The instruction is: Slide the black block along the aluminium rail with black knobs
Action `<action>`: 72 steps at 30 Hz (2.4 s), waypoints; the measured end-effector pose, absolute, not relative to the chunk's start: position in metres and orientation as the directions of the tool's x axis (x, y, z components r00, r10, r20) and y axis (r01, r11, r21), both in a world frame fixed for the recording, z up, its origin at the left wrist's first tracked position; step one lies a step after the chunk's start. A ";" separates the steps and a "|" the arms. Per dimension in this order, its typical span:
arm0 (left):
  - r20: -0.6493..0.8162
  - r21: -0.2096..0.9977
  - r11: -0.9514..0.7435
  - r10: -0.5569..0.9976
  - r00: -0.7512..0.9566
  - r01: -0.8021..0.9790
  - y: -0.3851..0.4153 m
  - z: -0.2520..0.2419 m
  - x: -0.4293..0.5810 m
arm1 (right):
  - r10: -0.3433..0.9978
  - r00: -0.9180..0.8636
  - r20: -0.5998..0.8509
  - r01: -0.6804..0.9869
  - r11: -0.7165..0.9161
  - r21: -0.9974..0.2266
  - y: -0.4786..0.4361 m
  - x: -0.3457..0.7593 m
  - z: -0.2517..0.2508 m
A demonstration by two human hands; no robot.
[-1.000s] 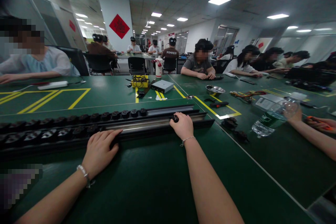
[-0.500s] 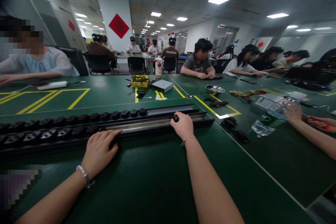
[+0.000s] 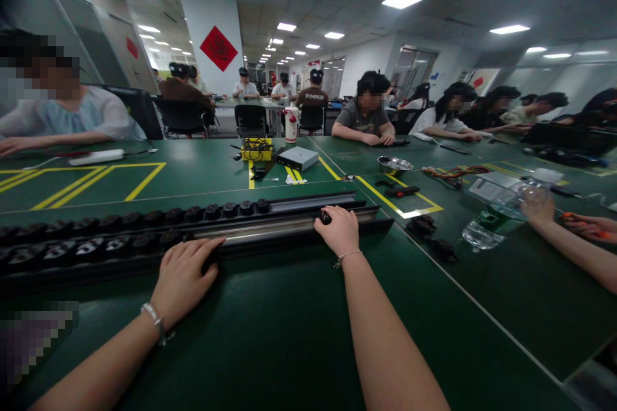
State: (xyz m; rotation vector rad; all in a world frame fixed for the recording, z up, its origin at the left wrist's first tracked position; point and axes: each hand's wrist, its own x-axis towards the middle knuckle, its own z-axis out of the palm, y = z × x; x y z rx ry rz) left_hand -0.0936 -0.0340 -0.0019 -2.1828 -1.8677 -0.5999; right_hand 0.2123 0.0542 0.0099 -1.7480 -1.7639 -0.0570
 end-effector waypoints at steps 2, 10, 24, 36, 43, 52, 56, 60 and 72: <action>0.429 0.109 -0.178 0.896 0.116 0.978 -0.034 -0.001 -0.094 | 0.886 0.101 0.453 0.909 0.103 -0.404 0.054 0.212 0.011; 0.436 0.110 -0.177 0.893 0.112 0.978 -0.034 -0.003 -0.094 | 0.896 0.110 0.431 0.905 0.090 -0.416 0.055 0.214 0.011; 0.445 0.095 -0.186 0.887 0.126 0.978 -0.033 -0.003 -0.095 | 0.898 0.090 0.432 0.899 0.113 -0.422 0.056 0.219 0.011; 0.446 0.109 -0.181 0.888 0.115 0.977 -0.035 -0.001 -0.093 | 0.896 0.087 0.436 0.902 0.115 -0.415 0.056 0.220 0.013; 0.447 0.115 -0.180 0.888 0.111 0.977 -0.034 -0.002 -0.093 | 0.892 0.107 0.439 0.891 0.109 -0.440 0.055 0.221 0.013; 0.441 0.118 -0.184 0.890 0.114 0.976 -0.034 -0.001 -0.094 | 0.883 0.114 0.456 0.924 0.074 -0.375 0.056 0.223 0.009; 0.452 0.122 -0.188 0.885 0.114 0.974 -0.034 -0.002 -0.094 | 0.883 0.115 0.454 0.928 0.067 -0.367 0.058 0.225 0.009; 0.445 0.127 -0.180 0.889 0.106 0.975 -0.034 -0.002 -0.094 | 0.881 0.118 0.458 0.924 0.072 -0.376 0.059 0.227 0.008; 0.438 0.110 -0.175 0.892 0.110 0.978 -0.035 0.000 -0.093 | 0.884 0.118 0.452 0.911 0.085 -0.403 0.058 0.229 0.011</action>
